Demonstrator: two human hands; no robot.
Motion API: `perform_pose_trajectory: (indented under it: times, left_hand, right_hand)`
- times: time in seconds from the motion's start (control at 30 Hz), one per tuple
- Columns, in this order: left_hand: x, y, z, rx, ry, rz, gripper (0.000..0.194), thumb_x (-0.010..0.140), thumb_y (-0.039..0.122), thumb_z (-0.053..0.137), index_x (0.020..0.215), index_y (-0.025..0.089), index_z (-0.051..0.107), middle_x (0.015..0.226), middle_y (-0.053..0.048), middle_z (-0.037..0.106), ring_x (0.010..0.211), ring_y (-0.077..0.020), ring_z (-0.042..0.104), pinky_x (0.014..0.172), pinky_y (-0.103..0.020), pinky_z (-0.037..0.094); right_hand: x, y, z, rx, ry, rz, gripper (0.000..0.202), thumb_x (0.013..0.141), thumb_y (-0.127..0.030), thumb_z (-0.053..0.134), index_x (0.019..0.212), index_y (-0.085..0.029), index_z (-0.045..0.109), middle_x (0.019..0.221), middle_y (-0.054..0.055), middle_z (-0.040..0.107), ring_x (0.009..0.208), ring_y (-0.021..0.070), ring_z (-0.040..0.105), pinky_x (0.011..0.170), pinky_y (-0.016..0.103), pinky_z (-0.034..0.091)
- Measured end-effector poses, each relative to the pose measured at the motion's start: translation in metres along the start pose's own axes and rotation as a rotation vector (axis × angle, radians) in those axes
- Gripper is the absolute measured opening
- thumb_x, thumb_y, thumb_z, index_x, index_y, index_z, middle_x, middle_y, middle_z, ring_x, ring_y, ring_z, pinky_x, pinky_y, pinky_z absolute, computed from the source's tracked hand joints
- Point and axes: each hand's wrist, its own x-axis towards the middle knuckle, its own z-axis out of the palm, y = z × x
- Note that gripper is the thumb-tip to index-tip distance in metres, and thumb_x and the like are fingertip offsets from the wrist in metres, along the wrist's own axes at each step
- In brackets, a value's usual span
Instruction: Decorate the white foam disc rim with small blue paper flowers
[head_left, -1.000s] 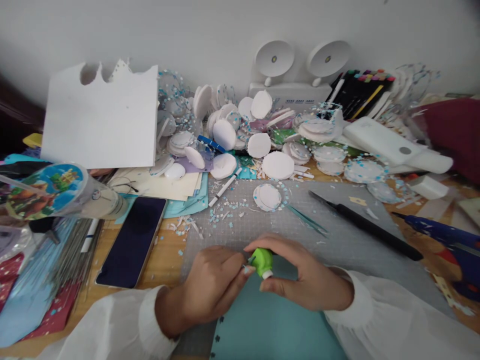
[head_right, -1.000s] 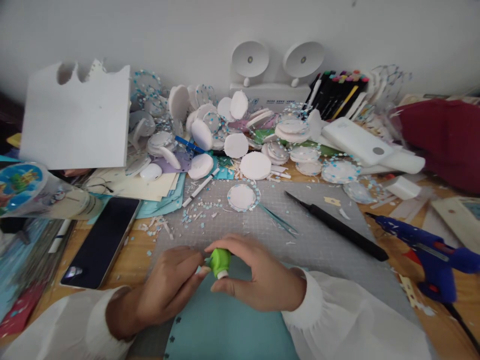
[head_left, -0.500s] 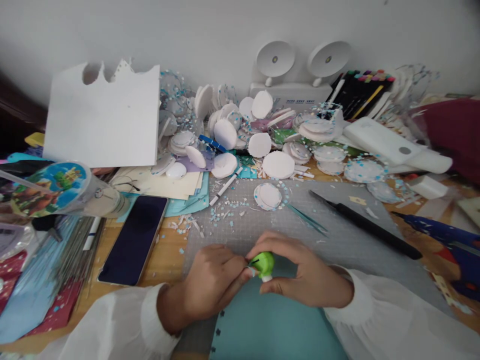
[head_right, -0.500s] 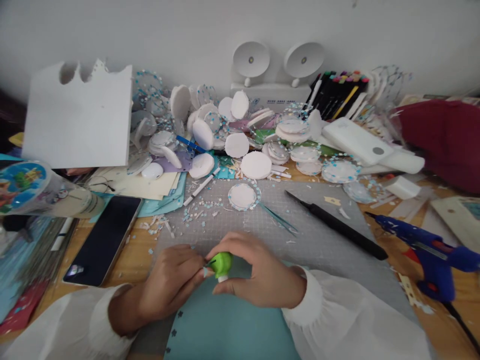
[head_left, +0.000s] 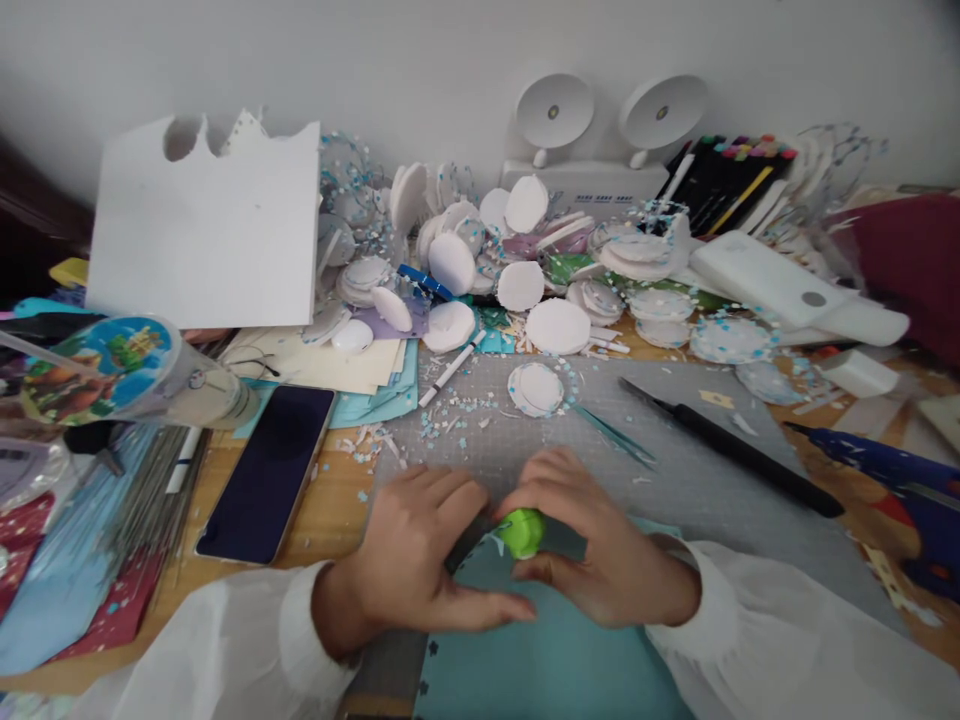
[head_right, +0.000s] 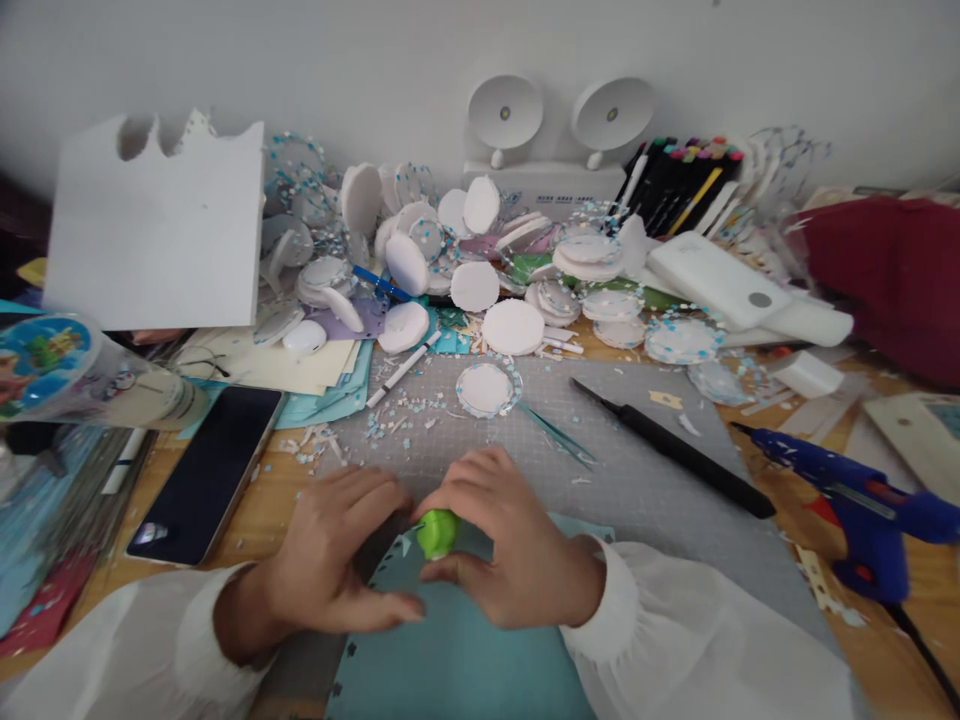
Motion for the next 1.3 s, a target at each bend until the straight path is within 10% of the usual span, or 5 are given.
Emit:
perform_pose_trajectory:
  times: [0.43,0.7,0.97,1.3]
  left_hand:
    - [-0.002,-0.004,0.005,0.030,0.015,0.145,0.041,0.086,0.056,0.053,0.069,0.018,0.047,0.057,0.001,0.052,0.050,-0.0153,0.047,0.049,-0.031,0.027]
    - [0.002,-0.006,0.000,0.032,-0.048,0.035,0.055,0.090,0.067,0.031,0.069,0.019,0.047,0.062,-0.002,0.056,0.055,-0.0165,0.050,0.052,-0.030,0.032]
    - [-0.002,-0.010,-0.001,0.086,-0.082,0.032,0.028,0.097,0.025,0.036,0.074,0.018,0.051,0.064,-0.002,0.057,0.055,-0.0165,0.050,0.054,-0.030,0.035]
    - [0.000,-0.010,0.000,0.151,0.007,0.060,0.031,0.096,0.017,0.034,0.069,0.018,0.047,0.059,-0.001,0.054,0.050,-0.0156,0.046,0.051,-0.029,0.033]
  right_hand:
    - [-0.001,0.003,0.012,-0.056,-0.009,-0.054,0.005,0.083,-0.021,0.058,0.086,-0.018,0.055,0.075,0.000,0.050,0.074,0.0166,0.047,0.083,0.041,0.034]
    - [0.003,0.005,0.007,-0.042,0.019,-0.003,0.016,0.087,-0.034,0.061,0.089,-0.019,0.058,0.078,0.001,0.053,0.077,0.0179,0.047,0.076,0.036,0.036]
    - [0.000,0.006,0.006,0.031,0.026,0.065,0.033,0.085,-0.049,0.061,0.099,-0.019,0.061,0.083,0.004,0.055,0.082,0.0195,0.050,0.076,0.035,0.039]
    - [-0.001,0.010,-0.005,0.031,0.022,0.085,0.034,0.085,-0.047,0.062,0.102,-0.017,0.061,0.085,0.005,0.059,0.082,0.0191,0.053,0.076,0.035,0.042]
